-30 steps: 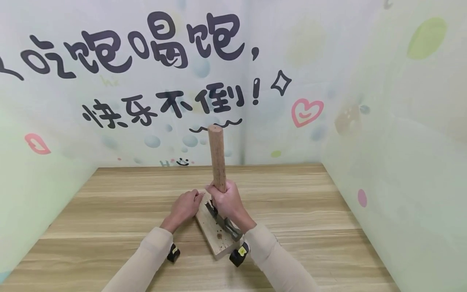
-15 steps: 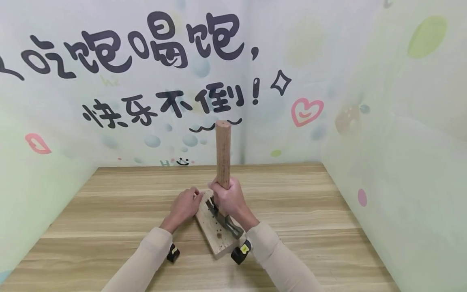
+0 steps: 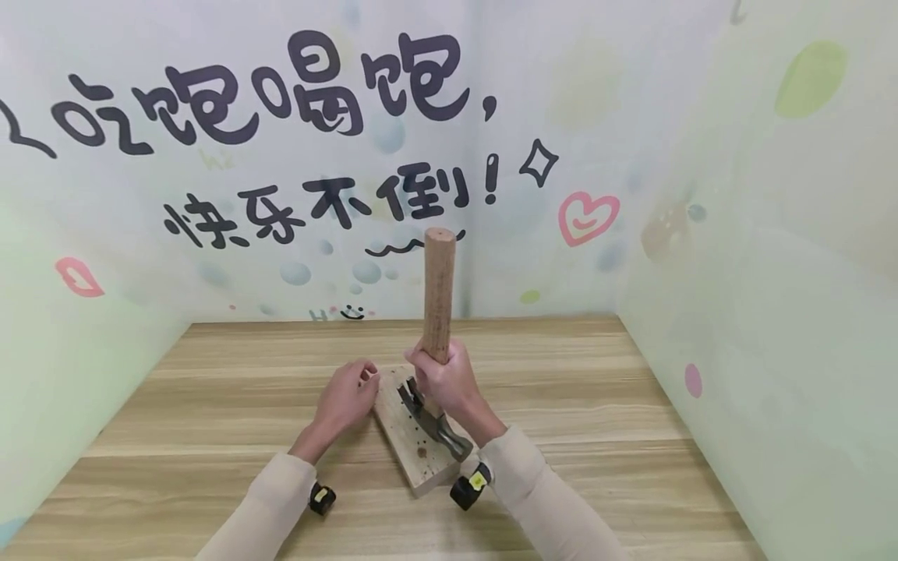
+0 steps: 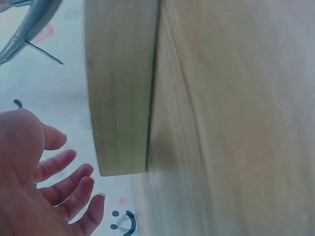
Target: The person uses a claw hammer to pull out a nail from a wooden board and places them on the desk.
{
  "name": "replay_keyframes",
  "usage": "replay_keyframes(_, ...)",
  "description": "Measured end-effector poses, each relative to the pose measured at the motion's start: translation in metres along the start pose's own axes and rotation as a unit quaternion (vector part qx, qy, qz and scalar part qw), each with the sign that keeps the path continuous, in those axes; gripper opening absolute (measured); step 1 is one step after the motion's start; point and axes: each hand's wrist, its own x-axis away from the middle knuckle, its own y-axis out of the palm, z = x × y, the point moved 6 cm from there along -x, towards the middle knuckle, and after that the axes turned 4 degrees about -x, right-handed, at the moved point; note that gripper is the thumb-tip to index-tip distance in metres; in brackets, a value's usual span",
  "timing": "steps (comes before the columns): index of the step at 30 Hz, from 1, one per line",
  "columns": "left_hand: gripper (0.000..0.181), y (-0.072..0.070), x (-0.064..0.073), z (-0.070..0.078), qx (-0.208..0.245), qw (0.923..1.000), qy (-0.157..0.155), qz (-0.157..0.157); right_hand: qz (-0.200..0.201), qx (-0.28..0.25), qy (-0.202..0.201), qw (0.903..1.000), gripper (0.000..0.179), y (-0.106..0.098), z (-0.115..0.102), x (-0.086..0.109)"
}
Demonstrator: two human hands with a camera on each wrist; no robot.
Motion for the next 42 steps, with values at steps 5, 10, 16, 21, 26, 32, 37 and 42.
replay_keyframes(5, 0.014, -0.007, 0.009, 0.004, 0.061, 0.9979, 0.017, -0.013, 0.008, 0.004, -0.006, 0.9999, 0.03, 0.001, -0.005, 0.001)
replay_keyframes(10, 0.016, -0.012, 0.016, 0.012, 0.086, 0.995, 0.045, -0.023, 0.008, 0.003, -0.011, 0.9999, 0.029, 0.003, -0.009, 0.003)
replay_keyframes(16, 0.019, -0.016, 0.025, 0.023, 0.116, 0.9897, 0.066, -0.052, 0.002, -0.011, -0.012, 0.9999, 0.03, 0.004, -0.012, 0.004)
replay_keyframes(21, 0.022, -0.017, 0.033, 0.033, 0.129, 0.9833, 0.103, -0.076, -0.003, -0.018, -0.01, 0.9998, 0.03, 0.005, -0.014, 0.004)
replay_keyframes(26, 0.026, -0.018, 0.042, 0.045, 0.135, 0.9717, 0.168, -0.097, -0.009, -0.018, -0.007, 0.9998, 0.029, 0.007, -0.016, 0.004)
replay_keyframes(32, 0.026, -0.017, 0.045, 0.05, 0.148, 0.9638, 0.183, -0.125, -0.024, -0.024, -0.011, 0.9994, 0.028, 0.012, -0.018, 0.004)
replay_keyframes(37, 0.015, -0.016, 0.045, 0.051, 0.147, 0.9616, 0.196, -0.123, -0.036, -0.034, -0.013, 0.9987, 0.028, 0.017, -0.018, 0.004)
replay_keyframes(42, 0.011, -0.015, 0.045, 0.051, 0.141, 0.9615, 0.211, -0.104, -0.035, -0.034, -0.009, 0.9988, 0.026, 0.019, -0.018, 0.005)
